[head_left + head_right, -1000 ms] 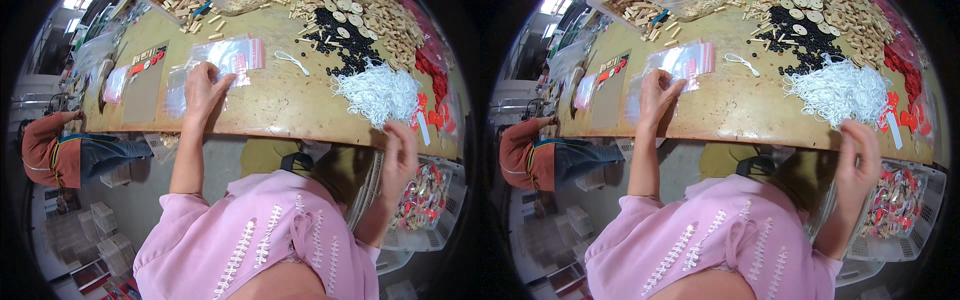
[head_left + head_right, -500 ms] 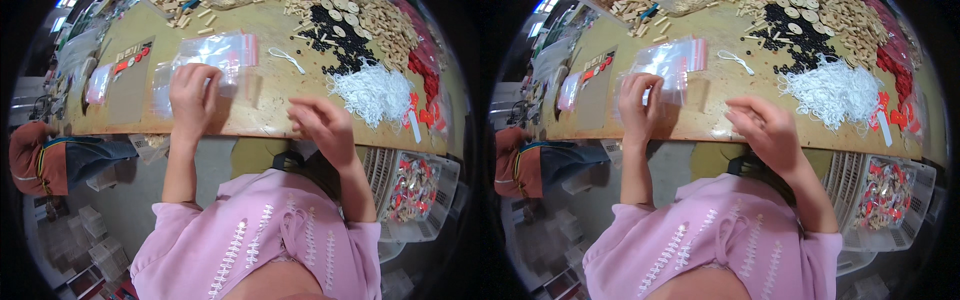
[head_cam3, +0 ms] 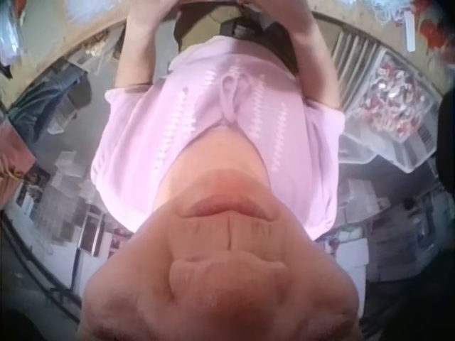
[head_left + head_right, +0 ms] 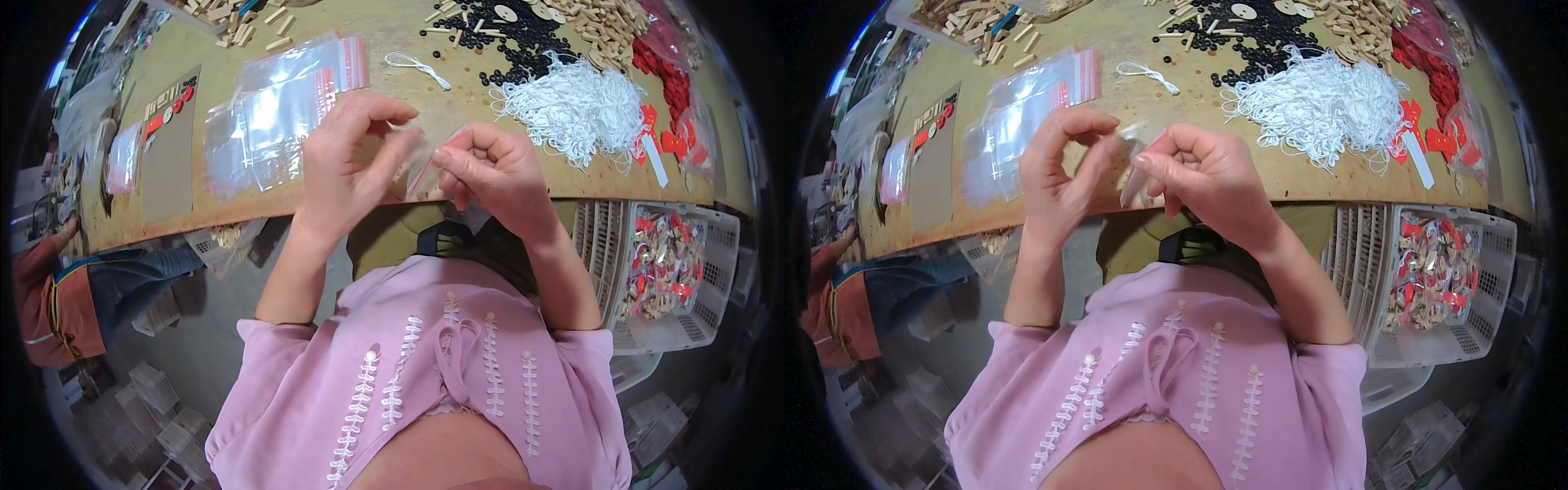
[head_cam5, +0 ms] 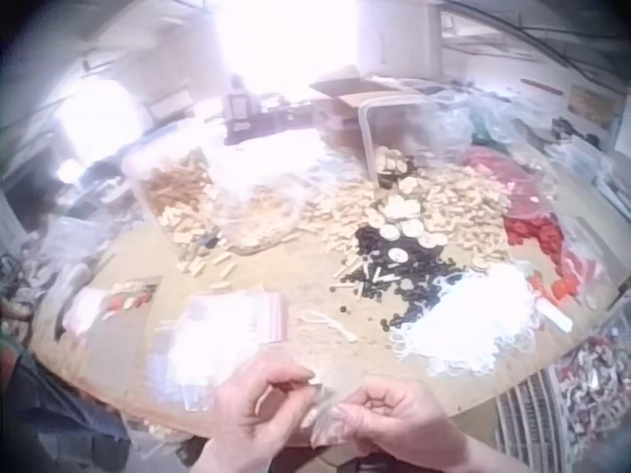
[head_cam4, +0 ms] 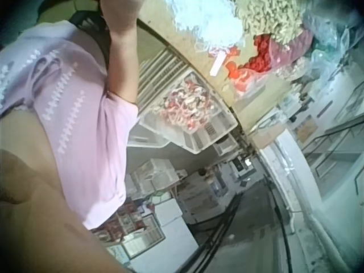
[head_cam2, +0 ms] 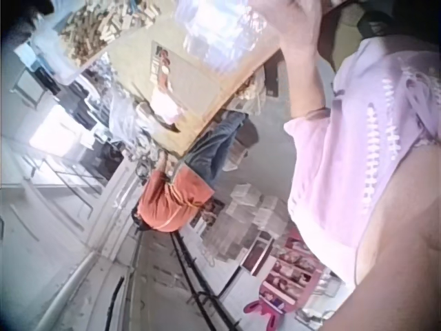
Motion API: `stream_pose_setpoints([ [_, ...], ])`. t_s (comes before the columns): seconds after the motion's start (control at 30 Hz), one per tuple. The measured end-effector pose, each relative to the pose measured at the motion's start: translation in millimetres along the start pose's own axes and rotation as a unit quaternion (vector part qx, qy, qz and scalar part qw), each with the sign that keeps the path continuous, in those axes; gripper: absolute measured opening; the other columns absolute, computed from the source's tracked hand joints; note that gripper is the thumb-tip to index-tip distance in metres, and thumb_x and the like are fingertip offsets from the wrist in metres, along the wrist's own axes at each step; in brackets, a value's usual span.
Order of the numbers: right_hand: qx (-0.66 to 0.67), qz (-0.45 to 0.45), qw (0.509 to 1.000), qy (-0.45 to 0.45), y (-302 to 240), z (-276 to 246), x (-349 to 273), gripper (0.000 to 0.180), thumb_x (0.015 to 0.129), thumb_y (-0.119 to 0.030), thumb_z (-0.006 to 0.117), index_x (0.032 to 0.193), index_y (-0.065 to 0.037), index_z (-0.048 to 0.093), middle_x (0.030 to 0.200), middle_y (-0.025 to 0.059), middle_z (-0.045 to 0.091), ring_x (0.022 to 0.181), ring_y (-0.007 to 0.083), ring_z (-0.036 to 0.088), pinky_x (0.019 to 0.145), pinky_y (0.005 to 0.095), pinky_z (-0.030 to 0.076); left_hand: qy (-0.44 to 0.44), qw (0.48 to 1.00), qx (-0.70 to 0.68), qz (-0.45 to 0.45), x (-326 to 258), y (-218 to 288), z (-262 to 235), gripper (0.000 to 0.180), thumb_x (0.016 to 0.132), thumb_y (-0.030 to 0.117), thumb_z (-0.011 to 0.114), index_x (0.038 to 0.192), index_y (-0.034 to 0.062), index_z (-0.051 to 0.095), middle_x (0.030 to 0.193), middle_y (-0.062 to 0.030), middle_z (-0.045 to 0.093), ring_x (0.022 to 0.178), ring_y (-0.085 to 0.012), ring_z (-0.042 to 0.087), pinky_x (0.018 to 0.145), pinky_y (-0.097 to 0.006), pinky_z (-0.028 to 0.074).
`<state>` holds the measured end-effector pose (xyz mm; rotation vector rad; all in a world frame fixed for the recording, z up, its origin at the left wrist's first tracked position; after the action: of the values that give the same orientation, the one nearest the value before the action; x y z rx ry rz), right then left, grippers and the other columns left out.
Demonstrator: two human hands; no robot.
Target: The person assembles small craft kits by placing wooden pieces, black beads, and red flag-shaped items into clear plastic bags. The person ties each bag with a white string and sets the completed kits aside on the table.
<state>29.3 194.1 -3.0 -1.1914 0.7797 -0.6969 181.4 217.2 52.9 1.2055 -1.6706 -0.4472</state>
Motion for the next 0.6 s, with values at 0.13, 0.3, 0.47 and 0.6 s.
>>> stream_pose_setpoints([
  [0.13, 0.056, -0.027, 0.997, 0.05, -2, -11, 0, 0.019, 0.1, -0.018, 0.07, 0.091, -0.001, 0.069, 0.072, 0.0018, 0.067, 0.056, 0.005, 0.06, 0.048, 0.0193, 0.047, -0.048, 0.998, -0.034, -0.037, -3, 9, 19, 0.021, 0.08, 0.007, 0.081, 0.098, 0.0046, 0.072, 0.084, -0.009, 0.071, 0.074, -0.0202, 0.069, 0.067, -0.03, 0.056],
  [0.3, 0.042, -0.014, 0.994, 0.095, 1, -16, -3, 0.02, 0.099, -0.018, 0.071, 0.089, -0.001, 0.069, 0.069, 0.0011, 0.066, 0.053, 0.0045, 0.057, 0.045, 0.0198, 0.046, -0.027, 0.998, 0.059, 0.002, -4, 18, 26, 0.01, 0.082, 0.004, 0.077, 0.089, 0.0034, 0.071, 0.075, -0.0087, 0.07, 0.067, -0.0225, 0.07, 0.061, -0.032, 0.055],
  [0.47, -0.001, -0.003, 0.997, 0.075, 7, -12, -10, 0.018, 0.099, -0.016, 0.071, 0.09, -0.001, 0.066, 0.068, 0.001, 0.065, 0.05, 0.0037, 0.055, 0.043, 0.0196, 0.043, -0.029, 0.996, 0.01, -0.088, -4, -8, 27, 0.008, 0.086, 0.006, 0.076, 0.091, 0.0025, 0.07, 0.079, -0.0095, 0.07, 0.068, -0.0195, 0.07, 0.063, -0.03, 0.056],
  [0.6, 0.043, -0.02, 0.992, 0.116, 6, -25, -8, 0.019, 0.099, -0.017, 0.072, 0.089, -0.001, 0.068, 0.068, 0.0012, 0.065, 0.051, 0.0044, 0.057, 0.043, 0.0193, 0.044, -0.062, 0.995, -0.041, -0.061, -1, 8, 32, 0.012, 0.087, 0.007, 0.077, 0.095, 0.0021, 0.072, 0.082, -0.0099, 0.071, 0.069, -0.0178, 0.07, 0.063, -0.029, 0.056],
])
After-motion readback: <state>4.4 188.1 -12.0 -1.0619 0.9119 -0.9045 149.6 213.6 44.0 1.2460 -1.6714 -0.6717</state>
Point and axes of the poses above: each hand's wrist, its own x-axis towards the middle knuckle, its own z-axis out of the palm, y = z × x, the point moved 9 cm from there along x, towards the middle knuckle
